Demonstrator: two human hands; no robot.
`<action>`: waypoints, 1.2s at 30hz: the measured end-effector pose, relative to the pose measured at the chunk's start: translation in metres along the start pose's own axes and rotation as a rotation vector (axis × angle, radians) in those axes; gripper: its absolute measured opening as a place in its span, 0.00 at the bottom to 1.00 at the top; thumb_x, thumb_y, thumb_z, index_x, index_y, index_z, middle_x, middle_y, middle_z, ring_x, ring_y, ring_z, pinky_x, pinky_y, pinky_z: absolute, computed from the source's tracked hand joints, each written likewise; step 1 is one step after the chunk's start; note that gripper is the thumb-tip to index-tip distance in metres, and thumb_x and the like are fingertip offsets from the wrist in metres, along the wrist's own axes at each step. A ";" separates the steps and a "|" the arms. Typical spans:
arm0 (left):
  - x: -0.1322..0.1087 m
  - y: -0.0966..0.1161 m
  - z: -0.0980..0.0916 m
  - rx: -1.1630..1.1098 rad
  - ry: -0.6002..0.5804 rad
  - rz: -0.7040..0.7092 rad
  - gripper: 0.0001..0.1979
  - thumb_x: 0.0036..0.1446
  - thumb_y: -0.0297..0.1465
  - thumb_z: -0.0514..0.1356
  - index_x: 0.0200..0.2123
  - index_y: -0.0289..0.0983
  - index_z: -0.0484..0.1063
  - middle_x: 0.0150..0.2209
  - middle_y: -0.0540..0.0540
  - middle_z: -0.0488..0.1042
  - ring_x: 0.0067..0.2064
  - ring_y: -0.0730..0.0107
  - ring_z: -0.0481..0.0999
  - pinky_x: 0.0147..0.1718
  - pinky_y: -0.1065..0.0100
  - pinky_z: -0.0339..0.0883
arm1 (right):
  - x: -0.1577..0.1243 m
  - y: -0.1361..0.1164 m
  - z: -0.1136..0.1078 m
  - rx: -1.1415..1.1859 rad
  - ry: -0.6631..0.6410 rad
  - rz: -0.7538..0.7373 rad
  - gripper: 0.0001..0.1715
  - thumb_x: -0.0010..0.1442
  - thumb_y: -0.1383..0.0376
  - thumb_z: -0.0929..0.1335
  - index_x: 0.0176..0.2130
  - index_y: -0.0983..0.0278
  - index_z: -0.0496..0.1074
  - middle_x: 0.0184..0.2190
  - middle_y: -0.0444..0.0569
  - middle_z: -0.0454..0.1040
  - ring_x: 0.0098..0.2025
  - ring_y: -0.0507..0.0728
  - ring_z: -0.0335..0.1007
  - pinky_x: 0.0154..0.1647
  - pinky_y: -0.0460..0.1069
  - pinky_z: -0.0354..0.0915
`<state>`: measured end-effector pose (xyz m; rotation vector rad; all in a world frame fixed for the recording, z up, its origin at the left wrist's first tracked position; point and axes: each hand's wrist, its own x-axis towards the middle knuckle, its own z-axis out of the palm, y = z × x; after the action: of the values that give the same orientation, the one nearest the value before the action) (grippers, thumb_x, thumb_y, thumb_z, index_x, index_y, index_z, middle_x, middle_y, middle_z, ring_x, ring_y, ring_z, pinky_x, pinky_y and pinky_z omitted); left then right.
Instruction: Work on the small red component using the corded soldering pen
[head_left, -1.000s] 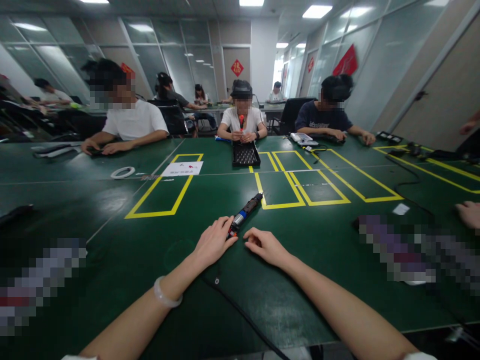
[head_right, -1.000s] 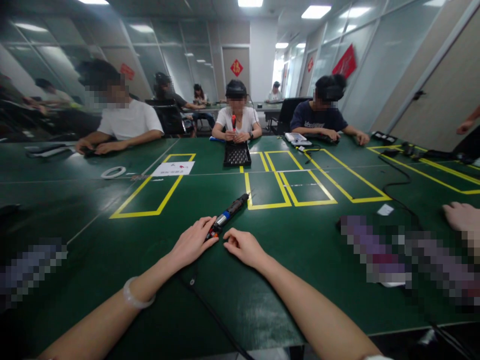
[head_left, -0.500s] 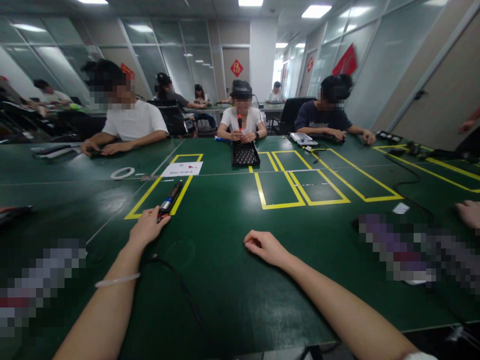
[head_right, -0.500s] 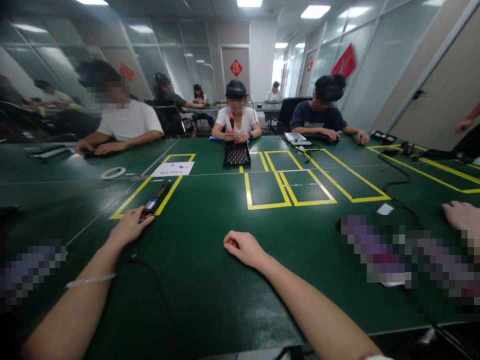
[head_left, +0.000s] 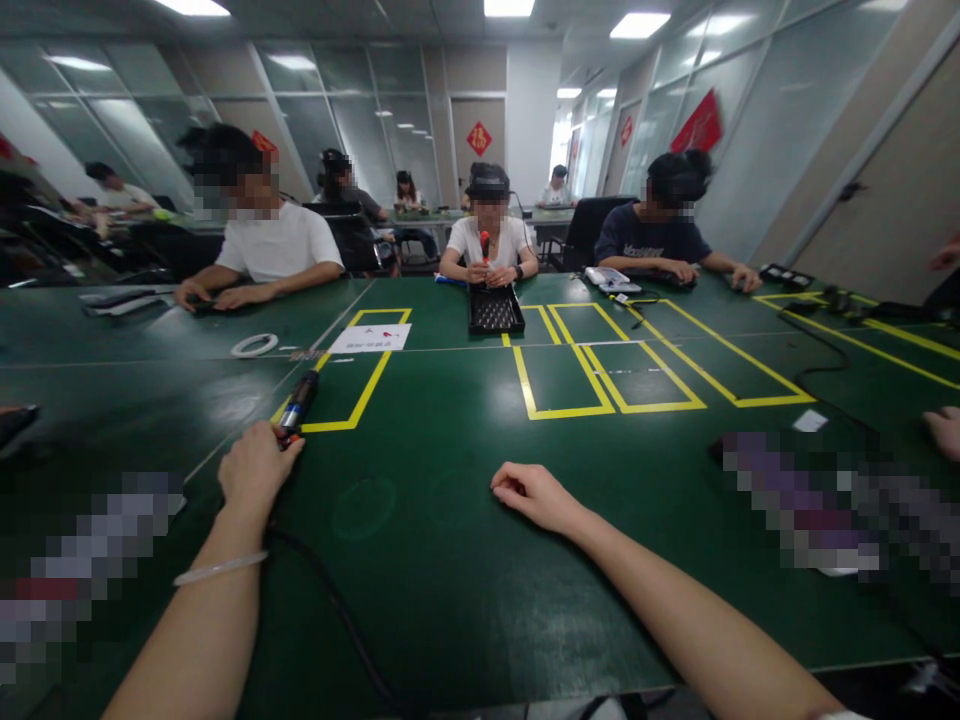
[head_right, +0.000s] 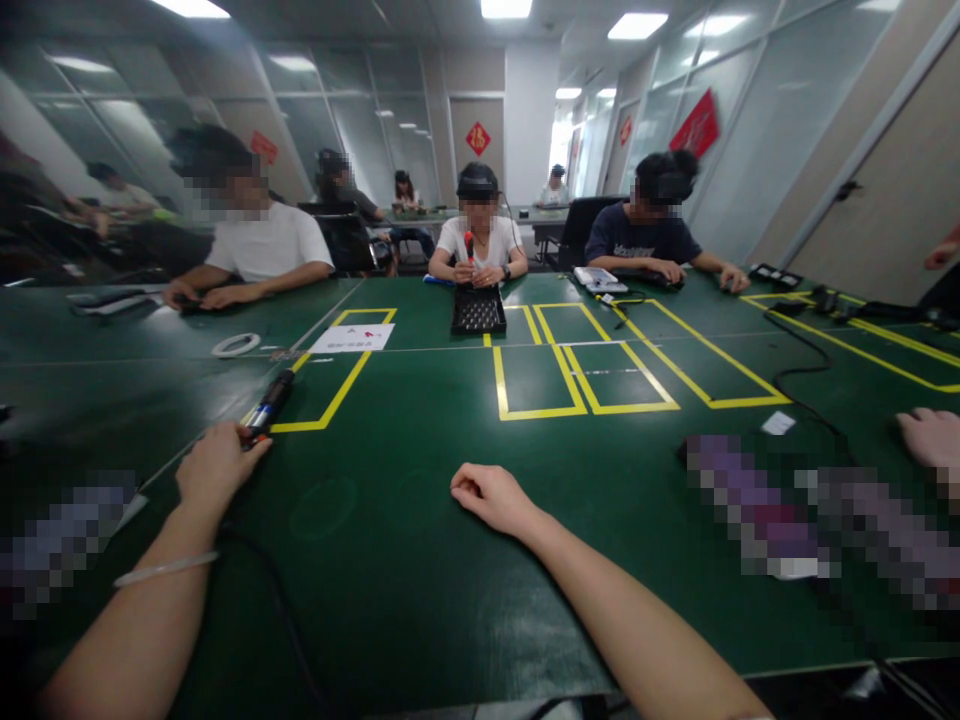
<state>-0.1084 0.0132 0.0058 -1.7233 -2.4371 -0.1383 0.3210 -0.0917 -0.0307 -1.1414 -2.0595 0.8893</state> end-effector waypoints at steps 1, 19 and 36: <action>-0.002 0.002 -0.003 -0.011 -0.019 -0.011 0.22 0.58 0.46 0.53 0.45 0.34 0.67 0.41 0.41 0.70 0.40 0.55 0.72 0.33 0.64 0.63 | 0.000 0.000 0.000 -0.001 -0.003 -0.004 0.05 0.61 0.67 0.66 0.36 0.65 0.72 0.27 0.43 0.72 0.28 0.50 0.67 0.30 0.43 0.58; -0.089 0.135 -0.016 -0.825 -0.338 0.571 0.20 0.59 0.45 0.52 0.45 0.36 0.71 0.40 0.44 0.77 0.41 0.63 0.77 0.42 0.66 0.68 | 0.002 0.005 0.006 -0.228 -0.046 -0.046 0.17 0.62 0.61 0.68 0.24 0.64 0.66 0.20 0.41 0.66 0.25 0.50 0.62 0.30 0.44 0.53; -0.165 0.177 -0.032 -1.016 -0.659 0.827 0.19 0.64 0.40 0.50 0.52 0.37 0.66 0.34 0.48 0.73 0.37 0.69 0.73 0.40 0.68 0.65 | 0.000 0.004 0.012 0.522 -0.038 0.088 0.19 0.62 0.51 0.66 0.36 0.65 0.67 0.19 0.40 0.69 0.21 0.49 0.64 0.26 0.43 0.59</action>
<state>0.1147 -0.0855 0.0055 -3.5247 -1.7483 -0.9420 0.3134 -0.0933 -0.0405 -0.9325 -1.6654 1.3976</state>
